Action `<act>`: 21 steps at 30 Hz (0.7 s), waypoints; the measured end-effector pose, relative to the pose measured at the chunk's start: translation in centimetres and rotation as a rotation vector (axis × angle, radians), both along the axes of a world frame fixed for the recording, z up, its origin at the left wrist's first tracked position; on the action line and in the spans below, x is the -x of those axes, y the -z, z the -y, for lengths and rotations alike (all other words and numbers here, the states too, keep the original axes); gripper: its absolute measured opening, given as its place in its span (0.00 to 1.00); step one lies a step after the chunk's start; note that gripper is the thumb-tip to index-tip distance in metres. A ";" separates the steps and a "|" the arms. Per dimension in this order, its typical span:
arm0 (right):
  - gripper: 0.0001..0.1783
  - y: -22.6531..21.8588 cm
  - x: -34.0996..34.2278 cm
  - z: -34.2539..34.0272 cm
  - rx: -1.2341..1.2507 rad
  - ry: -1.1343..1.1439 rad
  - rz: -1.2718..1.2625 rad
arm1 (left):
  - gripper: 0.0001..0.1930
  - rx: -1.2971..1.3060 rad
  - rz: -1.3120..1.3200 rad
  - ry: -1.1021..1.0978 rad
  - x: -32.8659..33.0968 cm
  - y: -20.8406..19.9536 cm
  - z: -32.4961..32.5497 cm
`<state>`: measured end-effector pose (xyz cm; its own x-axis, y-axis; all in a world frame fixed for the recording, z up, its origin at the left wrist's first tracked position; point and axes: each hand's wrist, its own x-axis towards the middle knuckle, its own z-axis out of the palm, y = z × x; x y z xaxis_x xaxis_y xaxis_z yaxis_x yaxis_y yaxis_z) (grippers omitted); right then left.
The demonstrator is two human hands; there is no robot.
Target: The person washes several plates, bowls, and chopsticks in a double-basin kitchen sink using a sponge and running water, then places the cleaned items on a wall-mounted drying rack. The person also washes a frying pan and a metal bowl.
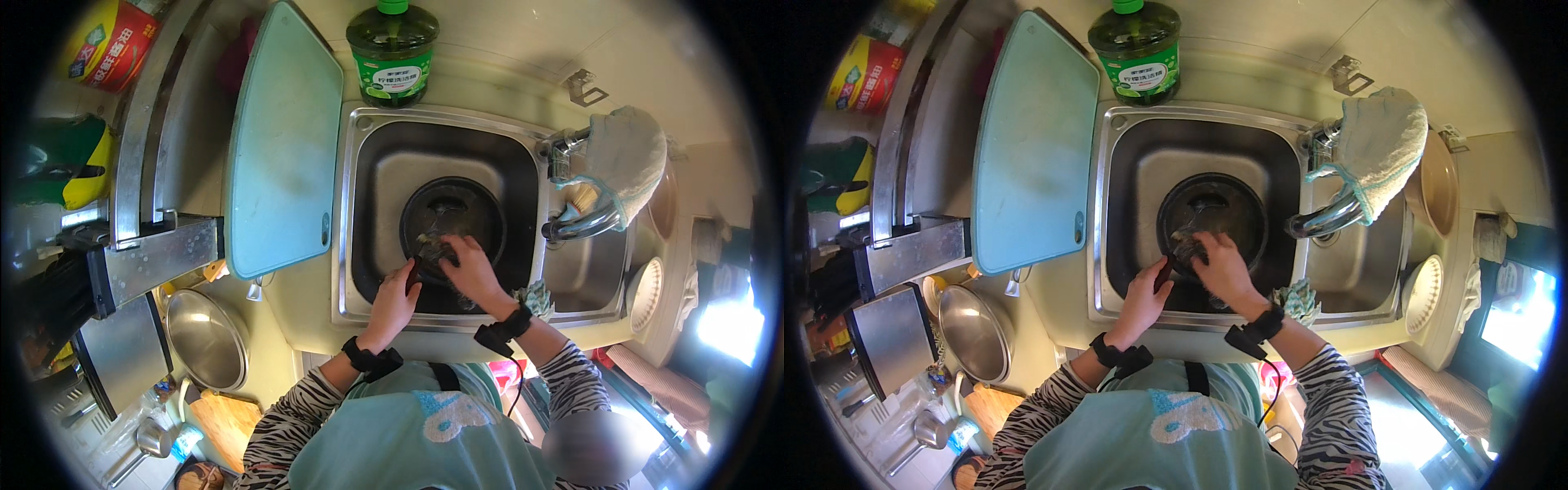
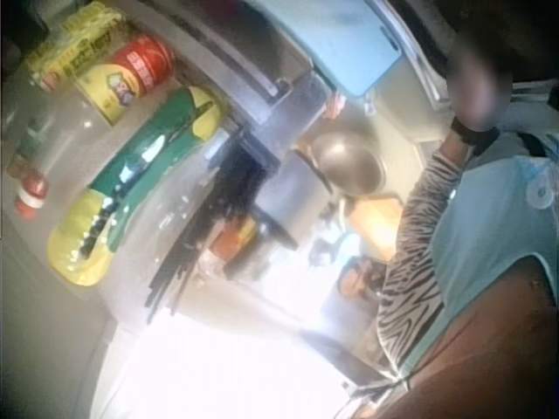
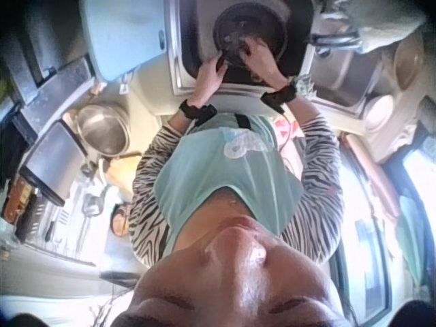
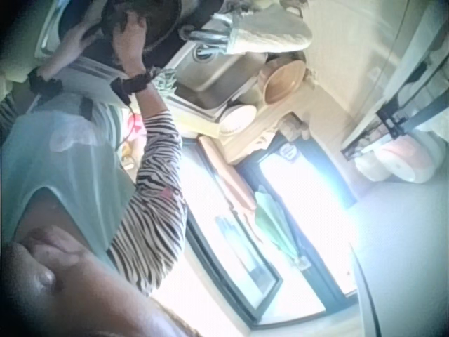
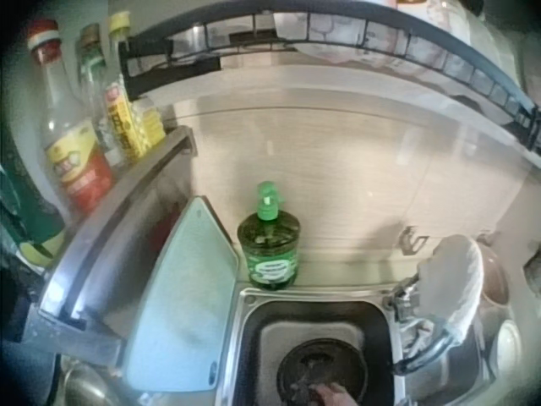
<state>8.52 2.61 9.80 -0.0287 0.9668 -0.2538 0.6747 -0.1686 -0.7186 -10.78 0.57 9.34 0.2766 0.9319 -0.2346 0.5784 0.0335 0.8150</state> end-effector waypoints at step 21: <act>0.20 14.3 -4.4 -7.9 0.215 0.176 0.056 | 0.26 0.005 -0.306 0.255 2.1 -2.2 0.3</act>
